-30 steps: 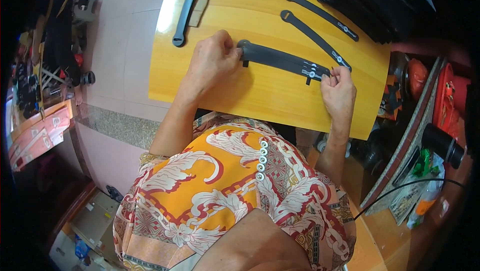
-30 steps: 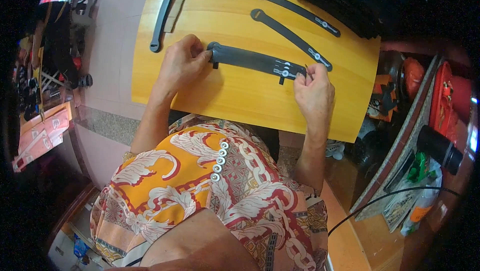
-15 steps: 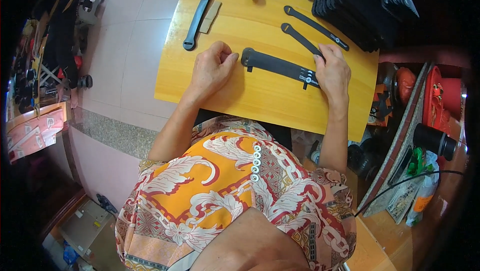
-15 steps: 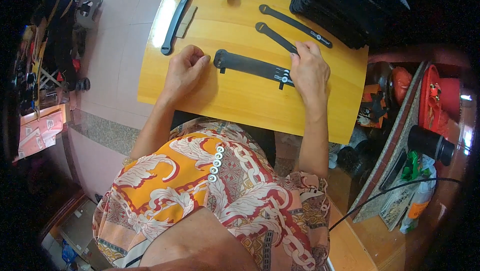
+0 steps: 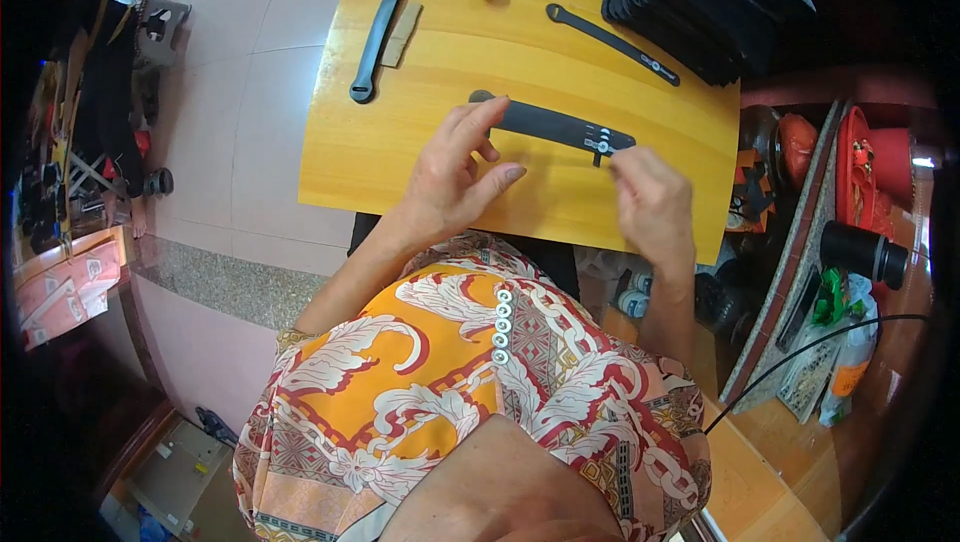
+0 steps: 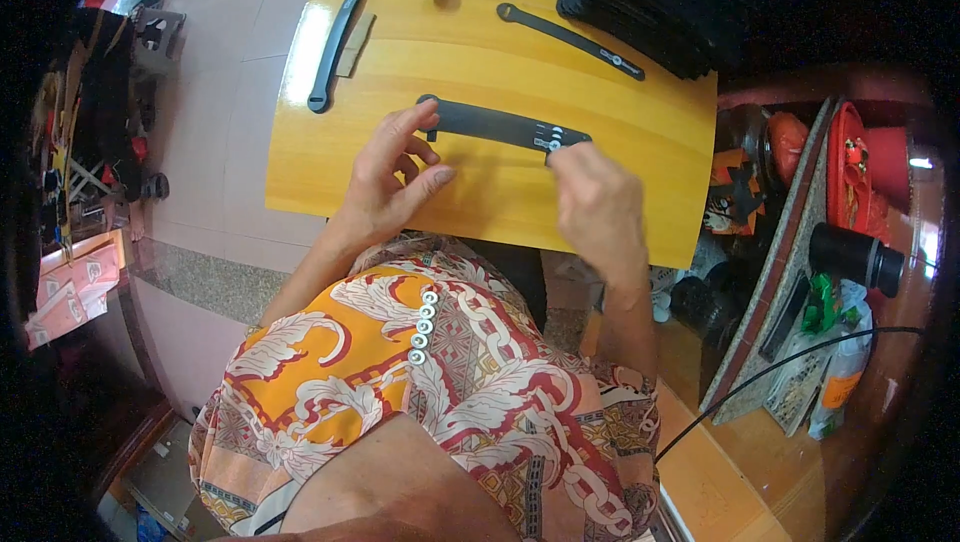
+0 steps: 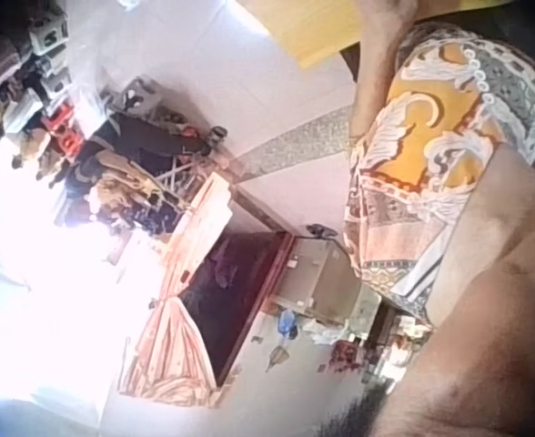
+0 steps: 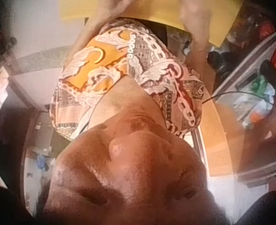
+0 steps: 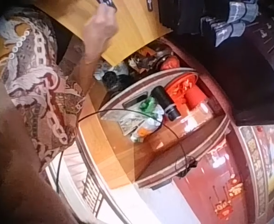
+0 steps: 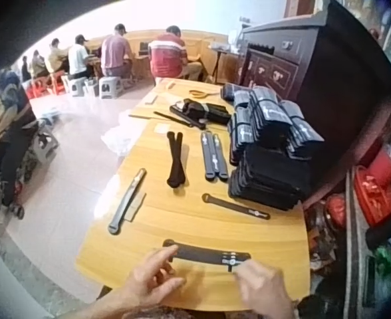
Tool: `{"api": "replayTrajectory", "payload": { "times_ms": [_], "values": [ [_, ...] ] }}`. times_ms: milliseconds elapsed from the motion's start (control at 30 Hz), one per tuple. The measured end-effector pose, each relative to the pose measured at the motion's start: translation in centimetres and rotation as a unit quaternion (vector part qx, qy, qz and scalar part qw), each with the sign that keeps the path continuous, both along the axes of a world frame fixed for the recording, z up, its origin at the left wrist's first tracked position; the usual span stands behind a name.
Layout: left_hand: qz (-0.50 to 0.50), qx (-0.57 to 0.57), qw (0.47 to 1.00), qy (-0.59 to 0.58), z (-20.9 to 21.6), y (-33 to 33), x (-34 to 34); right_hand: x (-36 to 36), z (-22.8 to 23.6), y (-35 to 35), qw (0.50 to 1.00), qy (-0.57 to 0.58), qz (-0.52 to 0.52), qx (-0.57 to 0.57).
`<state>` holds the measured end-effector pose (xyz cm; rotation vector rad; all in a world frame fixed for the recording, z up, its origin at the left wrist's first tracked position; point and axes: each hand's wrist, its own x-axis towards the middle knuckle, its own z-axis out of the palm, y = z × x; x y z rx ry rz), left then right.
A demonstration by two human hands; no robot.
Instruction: Assembling components for tourniquets at a workshop table.
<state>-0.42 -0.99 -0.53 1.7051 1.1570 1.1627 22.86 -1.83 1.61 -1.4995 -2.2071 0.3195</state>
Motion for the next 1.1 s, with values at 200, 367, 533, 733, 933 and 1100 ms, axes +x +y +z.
{"api": "replayTrajectory", "payload": {
  "times_ms": [200, 367, 533, 733, 933, 1100],
  "values": [
    [-0.04, -0.079, 0.996, -0.015, -1.9, -0.8, -1.5, -1.4, -1.4, -2.3, 0.993, 0.089, 0.032, -0.075],
    [0.048, -0.143, 0.986, -0.064, -1.6, -0.9, -2.6, 1.0, -2.8, -2.6, 0.973, 0.127, -0.005, -0.19],
    [0.072, -0.287, 0.95, -0.105, -1.0, -0.4, -3.0, 1.7, -3.5, -1.9, 0.939, 0.234, -0.059, -0.245],
    [0.027, -0.35, 0.923, -0.159, -0.6, 0.9, -3.5, 2.5, -3.9, -1.1, 0.929, 0.22, -0.115, -0.275],
    [0.06, -0.249, 0.967, 0.005, -2.1, 1.6, -3.7, 2.0, -4.2, -0.2, 0.909, 0.312, -0.157, -0.227],
    [0.098, -0.181, 0.974, 0.1, -1.7, 2.1, -2.9, 1.9, -4.8, 0.3, 0.911, 0.289, -0.198, -0.218]
  ]
}}
